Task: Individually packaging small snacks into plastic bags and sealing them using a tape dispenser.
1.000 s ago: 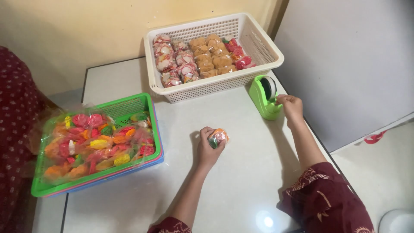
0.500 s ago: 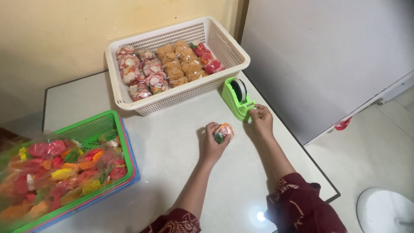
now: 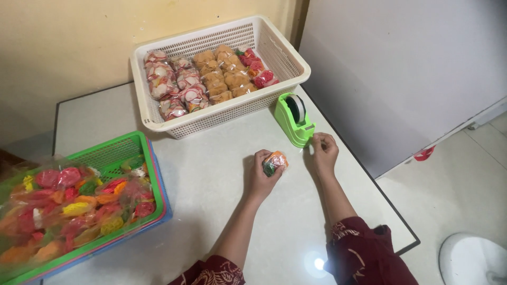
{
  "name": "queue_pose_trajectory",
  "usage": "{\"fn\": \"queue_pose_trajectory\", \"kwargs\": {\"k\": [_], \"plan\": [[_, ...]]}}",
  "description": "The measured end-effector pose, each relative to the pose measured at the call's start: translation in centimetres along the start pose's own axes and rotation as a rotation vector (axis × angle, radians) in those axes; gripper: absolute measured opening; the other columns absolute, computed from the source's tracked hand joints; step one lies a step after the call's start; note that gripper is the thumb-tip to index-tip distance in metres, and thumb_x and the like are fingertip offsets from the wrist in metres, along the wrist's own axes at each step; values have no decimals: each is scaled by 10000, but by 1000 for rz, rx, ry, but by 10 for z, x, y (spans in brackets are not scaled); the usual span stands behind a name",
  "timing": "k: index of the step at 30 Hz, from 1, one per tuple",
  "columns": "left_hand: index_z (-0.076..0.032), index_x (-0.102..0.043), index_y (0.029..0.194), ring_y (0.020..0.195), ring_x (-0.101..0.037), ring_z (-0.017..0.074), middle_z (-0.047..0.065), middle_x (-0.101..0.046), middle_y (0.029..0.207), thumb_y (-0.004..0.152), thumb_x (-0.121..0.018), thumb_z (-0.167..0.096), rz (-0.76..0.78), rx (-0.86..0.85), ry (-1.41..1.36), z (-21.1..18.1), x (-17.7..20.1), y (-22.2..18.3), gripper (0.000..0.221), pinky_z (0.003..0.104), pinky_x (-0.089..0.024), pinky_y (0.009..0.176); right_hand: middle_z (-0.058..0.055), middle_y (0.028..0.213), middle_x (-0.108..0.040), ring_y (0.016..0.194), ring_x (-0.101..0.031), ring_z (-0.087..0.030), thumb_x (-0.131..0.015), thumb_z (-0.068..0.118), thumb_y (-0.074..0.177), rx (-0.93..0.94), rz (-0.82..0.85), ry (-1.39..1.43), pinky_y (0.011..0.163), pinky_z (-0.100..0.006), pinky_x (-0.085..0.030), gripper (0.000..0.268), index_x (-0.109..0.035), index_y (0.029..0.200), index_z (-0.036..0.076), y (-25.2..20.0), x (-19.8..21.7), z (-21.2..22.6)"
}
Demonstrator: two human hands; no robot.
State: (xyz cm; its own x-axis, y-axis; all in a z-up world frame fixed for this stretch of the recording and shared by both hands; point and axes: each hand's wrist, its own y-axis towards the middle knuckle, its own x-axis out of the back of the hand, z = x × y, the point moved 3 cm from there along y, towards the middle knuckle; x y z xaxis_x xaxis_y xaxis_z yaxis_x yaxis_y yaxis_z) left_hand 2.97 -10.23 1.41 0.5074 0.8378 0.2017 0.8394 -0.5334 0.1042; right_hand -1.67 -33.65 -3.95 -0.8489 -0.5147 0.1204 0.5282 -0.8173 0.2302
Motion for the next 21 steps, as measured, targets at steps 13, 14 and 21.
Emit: {"fn": "queue_pose_trajectory", "kwargs": {"k": [13, 14, 21], "plan": [[-136, -543, 1210, 1223, -634, 311, 129, -707, 1194, 846, -791, -181, -268, -6, 57, 29, 96, -36, 443, 458, -497, 1049, -37, 639, -592, 585, -531, -133, -645, 93, 962, -396, 641, 269, 517, -245, -452, 203, -722, 785, 32, -136, -93, 31], [-158, -554, 1214, 1194, -651, 296, 106, -719, 1155, 841, -791, -208, -257, -6, 92, 25, 98, -40, 444, 445, -510, 1026, -37, 629, -599, 601, -534, -127, -650, 92, 962, -395, 676, 284, 562, -247, -461, 198, -734, 794, 28, -149, -99, 48], [-166, -570, 1199, 1151, -663, 277, 86, -713, 1125, 832, -793, -204, -227, -31, 85, 54, 91, -34, 431, 432, -511, 1003, -34, 601, -564, 615, -506, -131, -615, 102, 996, -387, 680, 319, 617, -252, -440, 230, -717, 802, 32, -158, -107, 54]]}}
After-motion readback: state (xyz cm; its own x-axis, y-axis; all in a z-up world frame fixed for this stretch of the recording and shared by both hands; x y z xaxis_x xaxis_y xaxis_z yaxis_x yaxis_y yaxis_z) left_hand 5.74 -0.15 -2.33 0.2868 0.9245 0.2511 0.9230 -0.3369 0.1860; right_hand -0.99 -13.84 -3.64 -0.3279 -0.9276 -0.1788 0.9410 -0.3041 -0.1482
